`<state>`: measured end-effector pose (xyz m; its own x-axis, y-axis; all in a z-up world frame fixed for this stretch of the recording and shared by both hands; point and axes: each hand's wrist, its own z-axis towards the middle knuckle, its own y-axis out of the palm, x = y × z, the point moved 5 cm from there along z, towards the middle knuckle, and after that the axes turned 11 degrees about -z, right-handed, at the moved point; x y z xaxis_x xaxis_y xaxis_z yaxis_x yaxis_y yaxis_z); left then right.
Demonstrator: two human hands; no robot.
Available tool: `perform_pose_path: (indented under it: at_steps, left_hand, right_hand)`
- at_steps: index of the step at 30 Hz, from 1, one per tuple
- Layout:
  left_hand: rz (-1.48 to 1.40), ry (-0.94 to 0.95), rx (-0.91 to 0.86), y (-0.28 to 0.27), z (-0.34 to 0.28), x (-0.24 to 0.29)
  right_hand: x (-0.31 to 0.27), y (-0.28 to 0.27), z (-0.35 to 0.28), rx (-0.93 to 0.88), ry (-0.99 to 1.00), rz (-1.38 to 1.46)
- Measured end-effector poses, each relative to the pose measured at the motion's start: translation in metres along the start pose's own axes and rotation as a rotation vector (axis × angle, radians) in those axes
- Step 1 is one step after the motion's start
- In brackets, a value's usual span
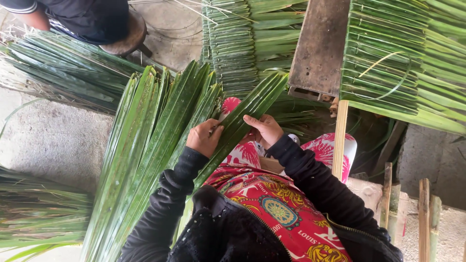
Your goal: Weave palm leaves onto a wooden lath to create a thatch panel
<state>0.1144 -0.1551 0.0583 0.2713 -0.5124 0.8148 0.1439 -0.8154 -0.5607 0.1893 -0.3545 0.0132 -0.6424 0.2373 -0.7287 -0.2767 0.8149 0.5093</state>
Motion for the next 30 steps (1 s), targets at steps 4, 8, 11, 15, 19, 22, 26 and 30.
perform_pose_path:
  at_steps: [4, 8, 11, 15, 19, 22, 26, 30]
  left_hand:
    - [0.003, 0.016, 0.005, 0.0, 0.0, 0.003]
    - [-0.003, 0.041, 0.014, -0.002, -0.003, 0.011]
    - [-0.007, 0.054, 0.016, -0.004, -0.001, 0.014]
    - [-0.01, 0.064, 0.016, -0.002, 0.001, 0.009]
    - [-0.015, 0.075, 0.044, 0.003, 0.002, 0.001]
    - [-0.02, 0.078, 0.048, 0.003, 0.003, 0.008]
    - [-0.035, 0.071, 0.025, 0.005, 0.005, 0.006]
    - [-0.013, 0.057, 0.029, 0.014, 0.002, -0.001]
  right_hand:
    - [0.001, 0.0, 0.001, -0.003, -0.011, -0.032]
    - [-0.008, 0.005, -0.003, 0.008, -0.014, -0.05]
    - [0.012, -0.012, 0.011, 0.026, 0.002, -0.045]
    - [0.011, -0.008, 0.009, 0.023, 0.008, -0.055]
    - [0.004, 0.005, -0.001, 0.008, 0.016, -0.082]
    - [-0.002, 0.012, -0.007, 0.007, 0.018, -0.099]
    - [-0.003, 0.015, -0.009, 0.035, 0.02, -0.114]
    - [0.001, 0.006, -0.006, 0.058, 0.014, -0.114]
